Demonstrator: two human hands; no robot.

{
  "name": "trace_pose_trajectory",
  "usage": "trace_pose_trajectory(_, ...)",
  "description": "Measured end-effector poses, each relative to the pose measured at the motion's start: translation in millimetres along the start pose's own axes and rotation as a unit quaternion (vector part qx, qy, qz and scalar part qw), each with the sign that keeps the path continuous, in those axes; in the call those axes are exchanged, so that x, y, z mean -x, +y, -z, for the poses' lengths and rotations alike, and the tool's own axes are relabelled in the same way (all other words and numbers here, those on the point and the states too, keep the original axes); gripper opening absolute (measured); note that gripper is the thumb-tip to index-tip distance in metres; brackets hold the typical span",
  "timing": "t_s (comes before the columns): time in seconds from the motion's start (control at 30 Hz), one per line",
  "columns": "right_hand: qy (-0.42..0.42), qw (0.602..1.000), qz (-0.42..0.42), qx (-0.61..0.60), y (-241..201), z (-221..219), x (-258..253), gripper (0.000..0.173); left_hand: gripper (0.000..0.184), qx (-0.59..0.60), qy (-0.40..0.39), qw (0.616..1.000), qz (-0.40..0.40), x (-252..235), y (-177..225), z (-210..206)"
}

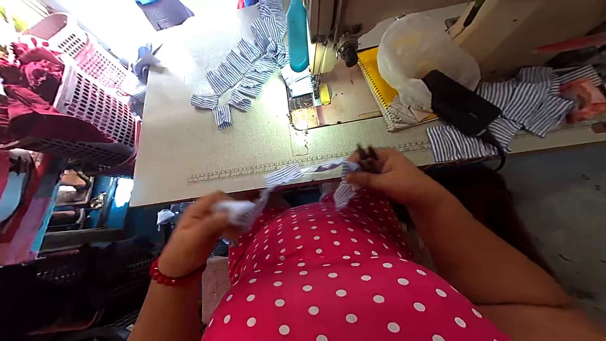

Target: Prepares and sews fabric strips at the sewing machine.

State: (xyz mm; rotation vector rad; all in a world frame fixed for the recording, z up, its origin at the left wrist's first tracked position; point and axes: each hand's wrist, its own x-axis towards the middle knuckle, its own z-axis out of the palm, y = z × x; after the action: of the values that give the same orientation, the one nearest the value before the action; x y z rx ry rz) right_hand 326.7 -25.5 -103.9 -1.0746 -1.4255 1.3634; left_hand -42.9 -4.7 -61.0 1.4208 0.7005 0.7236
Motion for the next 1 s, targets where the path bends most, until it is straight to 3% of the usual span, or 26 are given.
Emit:
trace_pose_trajectory(0.03,0.025,0.999,0.024,-0.001,-6,10,5,0.007,0.019,-0.124,-0.052,0.990,0.046,-2,-13,-2)
trace_pose_trajectory(0.1,0.048,0.997,0.063,-0.009,-20,24,11,0.007,0.028,-0.353,-0.118,0.927,0.049,-14,-25,-21)
trace_pose_trajectory(0.17,0.048,0.996,0.079,0.002,-34,26,14,0.009,0.041,-0.424,-0.075,0.903,-0.004,-32,-23,-46)
trace_pose_trajectory(0.23,0.029,0.996,0.080,0.041,-46,16,13,0.009,0.062,-0.398,-0.037,0.912,-0.092,-55,-13,-72)
trace_pose_trajectory(0.3,-0.013,0.994,0.084,0.063,-53,0,9,0.009,0.079,-0.351,-0.073,0.922,-0.148,-79,-5,-88)
trace_pose_trajectory(0.33,-0.033,0.994,0.080,0.061,-54,-8,8,0.008,0.075,-0.315,-0.092,0.931,-0.157,-89,-5,-92)
trace_pose_trajectory(0.4,-0.063,0.996,0.057,0.041,-53,-15,8,0.015,0.041,-0.234,-0.090,0.957,-0.142,-98,-8,-94)
trace_pose_trajectory(0.43,-0.077,0.996,0.037,0.023,-50,-14,10,0.023,0.025,-0.204,-0.088,0.967,-0.122,-99,-9,-92)
trace_pose_trajectory(0.5,-0.107,0.994,-0.011,0.001,-41,-7,15,0.043,0.011,-0.178,-0.072,0.977,-0.098,-95,-13,-86)
trace_pose_trajectory(0.57,-0.119,0.991,-0.049,0.030,-28,-1,21,0.041,0.010,-0.169,-0.040,0.980,-0.095,-88,-16,-77)
trace_pose_trajectory(0.63,-0.109,0.990,-0.063,0.058,-18,4,25,0.017,0.010,-0.139,0.008,0.986,-0.090,-82,-16,-66)
trace_pose_trajectory(0.7,-0.058,0.995,-0.071,0.039,-13,2,25,0.008,0.009,-0.093,0.032,0.993,-0.062,-77,-18,-62)
trace_pose_trajectory(0.8,0.032,0.999,-0.032,-0.026,-5,-19,17,0.033,0.005,-0.034,0.006,0.998,-0.044,-73,-17,-70)
trace_pose_trajectory(0.87,0.035,0.997,-0.001,-0.062,-4,-37,10,0.045,0.007,0.006,-0.008,0.999,-0.042,-74,-15,-77)
trace_pose_trajectory(1.0,0.012,0.995,0.001,-0.097,-2,-58,6,0.034,0.009,0.052,0.015,0.997,-0.055,-73,-8,-79)
